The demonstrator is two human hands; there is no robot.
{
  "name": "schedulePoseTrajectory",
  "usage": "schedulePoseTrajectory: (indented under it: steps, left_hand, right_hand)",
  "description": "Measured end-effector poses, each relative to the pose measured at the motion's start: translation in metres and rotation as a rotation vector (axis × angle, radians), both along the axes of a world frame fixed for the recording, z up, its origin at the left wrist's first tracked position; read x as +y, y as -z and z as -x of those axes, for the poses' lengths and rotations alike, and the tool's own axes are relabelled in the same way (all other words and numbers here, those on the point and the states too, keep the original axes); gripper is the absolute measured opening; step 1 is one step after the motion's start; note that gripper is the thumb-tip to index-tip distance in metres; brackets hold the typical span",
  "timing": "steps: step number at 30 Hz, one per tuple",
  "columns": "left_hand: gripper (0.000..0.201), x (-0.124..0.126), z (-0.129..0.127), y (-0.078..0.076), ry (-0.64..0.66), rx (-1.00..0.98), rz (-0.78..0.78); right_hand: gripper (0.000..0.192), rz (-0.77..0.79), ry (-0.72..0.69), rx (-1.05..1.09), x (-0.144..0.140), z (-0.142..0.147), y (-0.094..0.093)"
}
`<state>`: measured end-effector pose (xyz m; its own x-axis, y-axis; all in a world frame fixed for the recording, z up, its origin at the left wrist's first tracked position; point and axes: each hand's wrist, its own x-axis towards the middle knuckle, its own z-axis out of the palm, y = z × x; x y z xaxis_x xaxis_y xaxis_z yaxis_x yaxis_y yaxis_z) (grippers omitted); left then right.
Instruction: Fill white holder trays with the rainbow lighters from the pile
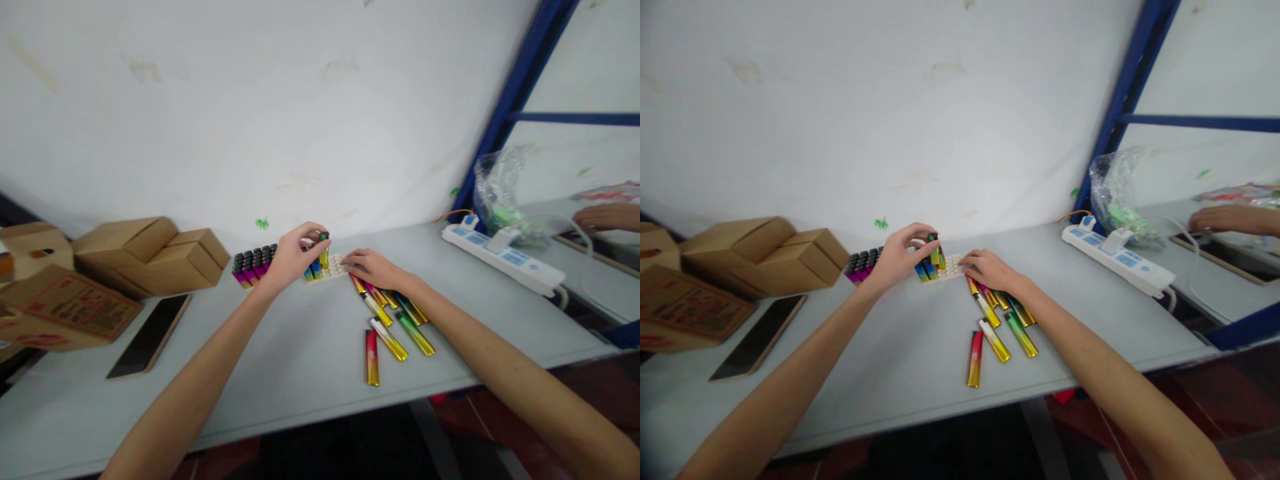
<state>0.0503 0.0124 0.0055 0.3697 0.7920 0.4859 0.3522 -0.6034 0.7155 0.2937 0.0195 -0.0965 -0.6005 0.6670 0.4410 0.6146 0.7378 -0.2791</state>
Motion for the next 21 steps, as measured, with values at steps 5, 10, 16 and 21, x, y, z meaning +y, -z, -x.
schedulePoseTrajectory:
  steps: [5,10,16,21]
  left_hand:
    - [0.022,0.015,0.006,0.012,-0.015,0.322,-0.107]
    - [0.017,0.025,0.007,0.024,-0.066,0.481,-0.268]
    - [0.019,0.031,0.009,0.028,-0.091,0.536,-0.314]
    - [0.018,0.026,0.010,0.028,-0.070,0.522,-0.275]
  right_hand:
    - [0.031,-0.003,0.006,0.007,-0.001,0.001,0.000]
    - [0.031,-0.006,0.014,-0.016,0.000,0.001,0.000]
    - [0.031,-0.007,0.016,-0.013,0.000,0.001,0.000]
    - [0.030,-0.005,0.022,-0.009,0.001,0.002,0.001]
